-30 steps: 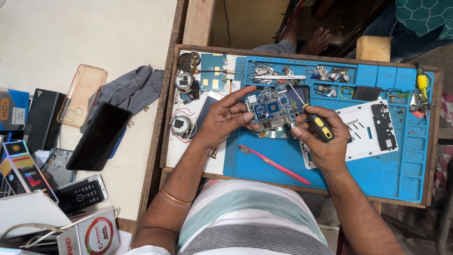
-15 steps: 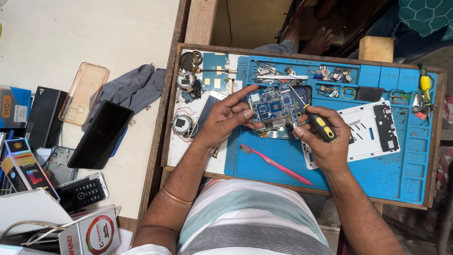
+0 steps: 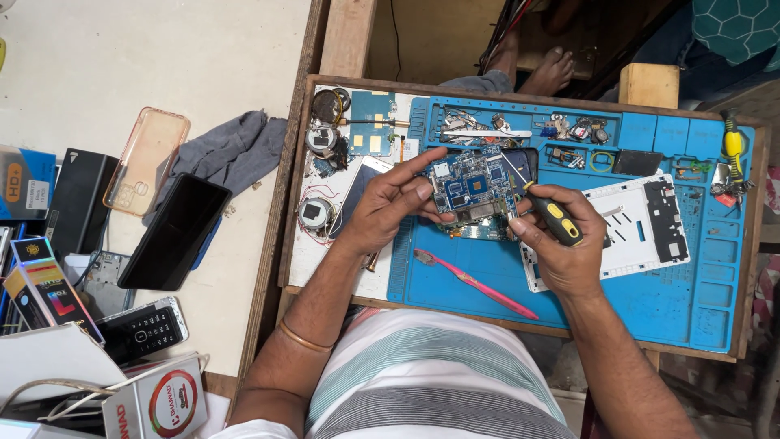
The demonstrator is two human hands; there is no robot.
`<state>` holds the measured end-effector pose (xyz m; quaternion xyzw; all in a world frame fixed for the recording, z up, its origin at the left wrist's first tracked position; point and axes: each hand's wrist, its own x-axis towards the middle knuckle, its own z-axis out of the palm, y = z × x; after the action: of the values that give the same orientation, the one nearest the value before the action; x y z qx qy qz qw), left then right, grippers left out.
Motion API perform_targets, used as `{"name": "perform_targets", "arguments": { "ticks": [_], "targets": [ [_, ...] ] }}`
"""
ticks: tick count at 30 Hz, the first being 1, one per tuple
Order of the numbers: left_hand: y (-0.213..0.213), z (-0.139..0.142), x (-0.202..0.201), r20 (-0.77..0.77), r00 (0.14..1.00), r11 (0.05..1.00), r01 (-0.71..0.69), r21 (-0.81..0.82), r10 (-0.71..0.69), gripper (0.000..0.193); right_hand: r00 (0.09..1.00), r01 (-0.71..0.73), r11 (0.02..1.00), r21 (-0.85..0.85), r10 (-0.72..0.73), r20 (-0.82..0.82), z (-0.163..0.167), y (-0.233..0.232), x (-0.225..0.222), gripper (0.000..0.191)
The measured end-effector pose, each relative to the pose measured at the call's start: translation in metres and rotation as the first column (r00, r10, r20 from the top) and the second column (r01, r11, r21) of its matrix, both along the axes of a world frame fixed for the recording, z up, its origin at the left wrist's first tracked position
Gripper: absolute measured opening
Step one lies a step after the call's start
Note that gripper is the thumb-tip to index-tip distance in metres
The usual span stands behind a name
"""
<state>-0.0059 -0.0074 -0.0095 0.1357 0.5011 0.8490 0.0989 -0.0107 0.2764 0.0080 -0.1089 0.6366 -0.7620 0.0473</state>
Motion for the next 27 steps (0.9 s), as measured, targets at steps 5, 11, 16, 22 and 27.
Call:
{"name": "perform_targets", "arguments": {
  "ticks": [5,11,16,22,27],
  "targets": [
    [0.000,-0.011,-0.001,-0.025,0.995,0.994,-0.098,-0.056,0.096,0.042,1.000,0.002,1.000,-0.017,-0.002,-0.007,0.000,0.000,0.000,0.044],
    [0.000,-0.017,-0.003,-0.096,0.980,0.974,-0.184,-0.133,0.172,0.034,1.000,0.014,1.000,-0.006,-0.014,-0.015,0.002,0.000,0.000,0.044],
    [0.000,-0.019,-0.005,-0.110,0.968,0.958,-0.239,-0.156,0.224,0.030,1.000,0.013,1.000,-0.021,-0.013,-0.010,0.004,-0.001,0.001,0.043],
    [0.000,-0.019,-0.005,-0.089,0.963,0.956,-0.264,-0.131,0.254,0.029,1.000,0.018,1.000,-0.010,-0.018,-0.005,0.004,0.000,0.000,0.043],
    [-0.001,-0.019,-0.005,-0.064,0.963,0.956,-0.268,-0.123,0.262,0.028,1.000,0.018,1.000,0.005,-0.018,-0.024,0.003,0.000,0.000,0.042]
  ]
}}
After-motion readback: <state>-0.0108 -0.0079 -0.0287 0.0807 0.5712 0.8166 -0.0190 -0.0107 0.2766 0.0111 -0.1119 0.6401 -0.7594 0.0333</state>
